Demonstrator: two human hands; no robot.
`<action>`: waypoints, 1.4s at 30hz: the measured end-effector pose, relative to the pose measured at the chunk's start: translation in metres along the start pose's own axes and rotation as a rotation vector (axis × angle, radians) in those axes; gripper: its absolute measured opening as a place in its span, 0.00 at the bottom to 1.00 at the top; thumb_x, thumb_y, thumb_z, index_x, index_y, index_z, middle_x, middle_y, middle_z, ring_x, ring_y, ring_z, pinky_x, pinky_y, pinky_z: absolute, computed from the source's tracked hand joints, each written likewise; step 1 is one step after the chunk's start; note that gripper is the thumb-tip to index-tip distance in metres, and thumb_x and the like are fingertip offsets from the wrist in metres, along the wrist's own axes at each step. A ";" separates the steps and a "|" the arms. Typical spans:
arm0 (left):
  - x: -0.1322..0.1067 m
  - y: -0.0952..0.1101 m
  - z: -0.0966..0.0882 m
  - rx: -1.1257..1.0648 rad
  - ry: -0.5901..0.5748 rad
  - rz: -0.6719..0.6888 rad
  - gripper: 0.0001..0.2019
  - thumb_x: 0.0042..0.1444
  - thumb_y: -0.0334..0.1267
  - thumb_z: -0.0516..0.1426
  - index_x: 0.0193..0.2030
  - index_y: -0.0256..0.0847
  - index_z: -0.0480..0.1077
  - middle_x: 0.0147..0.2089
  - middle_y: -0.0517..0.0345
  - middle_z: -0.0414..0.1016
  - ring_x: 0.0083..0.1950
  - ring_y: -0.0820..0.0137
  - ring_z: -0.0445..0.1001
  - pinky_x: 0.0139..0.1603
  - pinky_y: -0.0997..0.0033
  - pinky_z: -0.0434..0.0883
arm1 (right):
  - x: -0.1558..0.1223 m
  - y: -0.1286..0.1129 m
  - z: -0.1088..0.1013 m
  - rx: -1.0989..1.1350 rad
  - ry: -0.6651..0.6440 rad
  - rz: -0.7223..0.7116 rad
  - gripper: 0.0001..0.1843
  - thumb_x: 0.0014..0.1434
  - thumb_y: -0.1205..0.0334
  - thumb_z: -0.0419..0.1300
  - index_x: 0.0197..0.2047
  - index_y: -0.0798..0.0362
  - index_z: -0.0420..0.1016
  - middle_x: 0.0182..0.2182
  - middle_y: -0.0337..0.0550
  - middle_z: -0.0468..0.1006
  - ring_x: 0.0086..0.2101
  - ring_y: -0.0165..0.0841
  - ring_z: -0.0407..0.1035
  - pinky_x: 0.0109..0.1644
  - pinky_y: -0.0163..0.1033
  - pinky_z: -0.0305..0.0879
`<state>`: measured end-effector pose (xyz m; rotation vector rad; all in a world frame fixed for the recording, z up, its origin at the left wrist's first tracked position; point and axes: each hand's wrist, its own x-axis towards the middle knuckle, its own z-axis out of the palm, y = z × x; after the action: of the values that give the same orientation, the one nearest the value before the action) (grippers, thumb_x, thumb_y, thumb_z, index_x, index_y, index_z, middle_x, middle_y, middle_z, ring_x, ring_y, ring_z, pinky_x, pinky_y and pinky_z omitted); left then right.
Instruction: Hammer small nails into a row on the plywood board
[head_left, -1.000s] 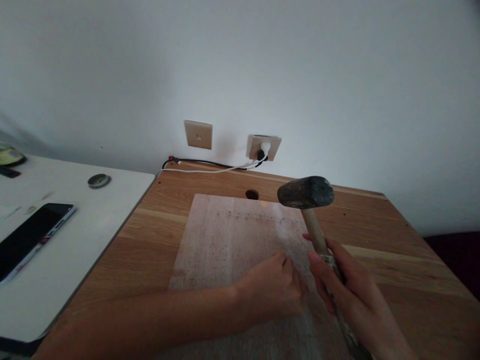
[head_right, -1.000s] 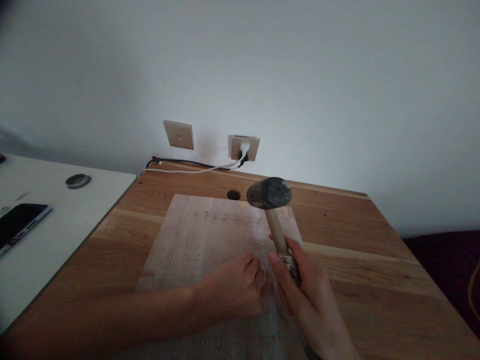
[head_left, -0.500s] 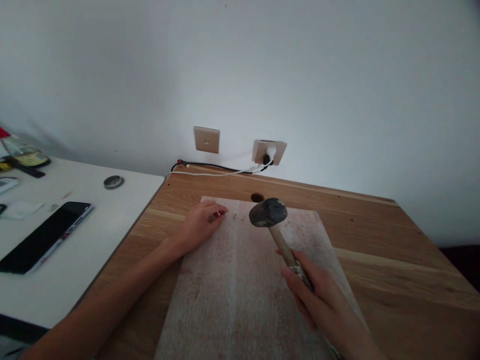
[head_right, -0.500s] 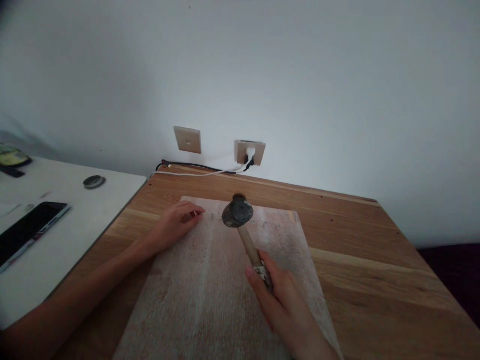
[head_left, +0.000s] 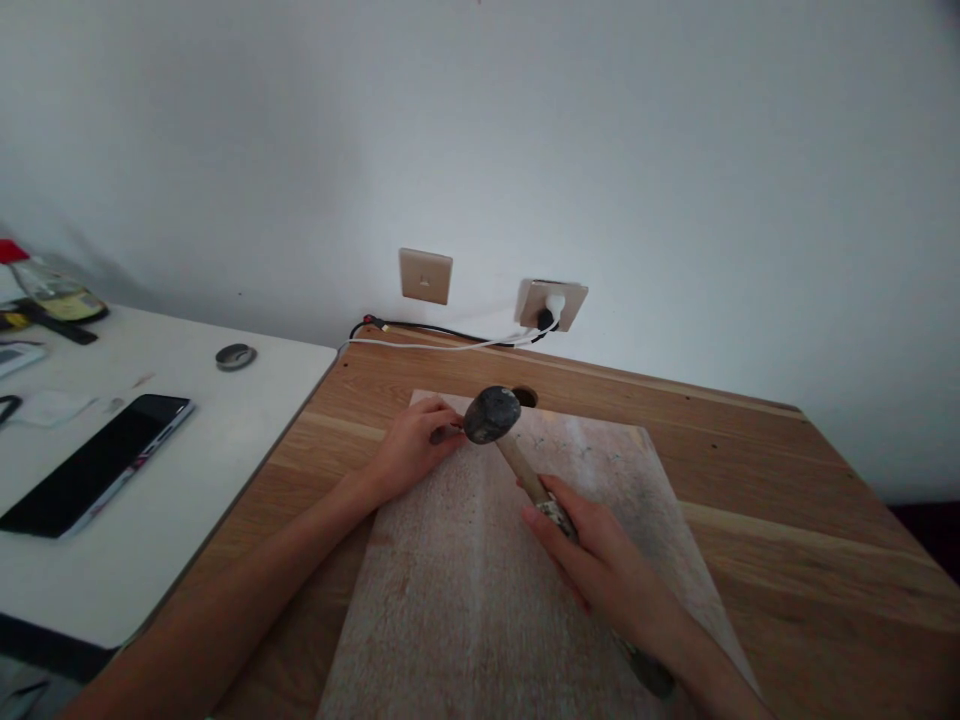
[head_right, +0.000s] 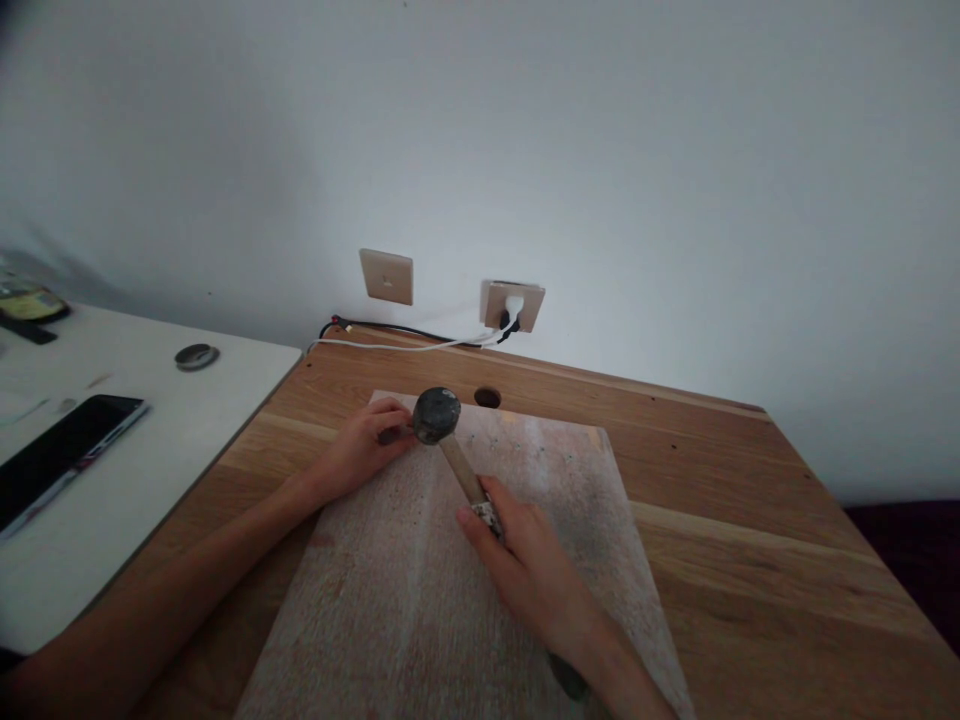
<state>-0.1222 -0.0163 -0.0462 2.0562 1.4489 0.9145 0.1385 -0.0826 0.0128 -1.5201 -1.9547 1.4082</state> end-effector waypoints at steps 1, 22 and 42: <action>0.000 0.000 0.000 -0.024 0.003 -0.021 0.05 0.62 0.35 0.61 0.39 0.40 0.81 0.42 0.56 0.81 0.40 0.73 0.75 0.44 0.73 0.71 | 0.002 0.000 0.000 0.003 -0.002 -0.006 0.22 0.73 0.45 0.52 0.55 0.52 0.73 0.17 0.29 0.65 0.15 0.29 0.60 0.18 0.34 0.53; -0.001 -0.001 0.000 -0.120 0.047 -0.111 0.30 0.56 0.26 0.61 0.66 0.44 0.68 0.43 0.60 0.82 0.37 0.75 0.77 0.40 0.76 0.71 | 0.017 -0.003 0.000 -0.248 0.027 -0.174 0.16 0.75 0.52 0.52 0.54 0.53 0.74 0.30 0.40 0.79 0.29 0.35 0.71 0.34 0.38 0.60; 0.001 0.000 -0.002 -0.089 0.016 -0.119 0.23 0.59 0.37 0.59 0.62 0.42 0.69 0.44 0.59 0.83 0.33 0.75 0.75 0.42 0.72 0.74 | -0.077 0.035 0.053 0.840 0.543 0.403 0.34 0.62 0.27 0.59 0.55 0.46 0.69 0.28 0.37 0.74 0.23 0.35 0.70 0.24 0.39 0.70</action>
<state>-0.1232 -0.0148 -0.0450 1.8813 1.4941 0.9313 0.1518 -0.1769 -0.0166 -1.6338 -0.6227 1.4620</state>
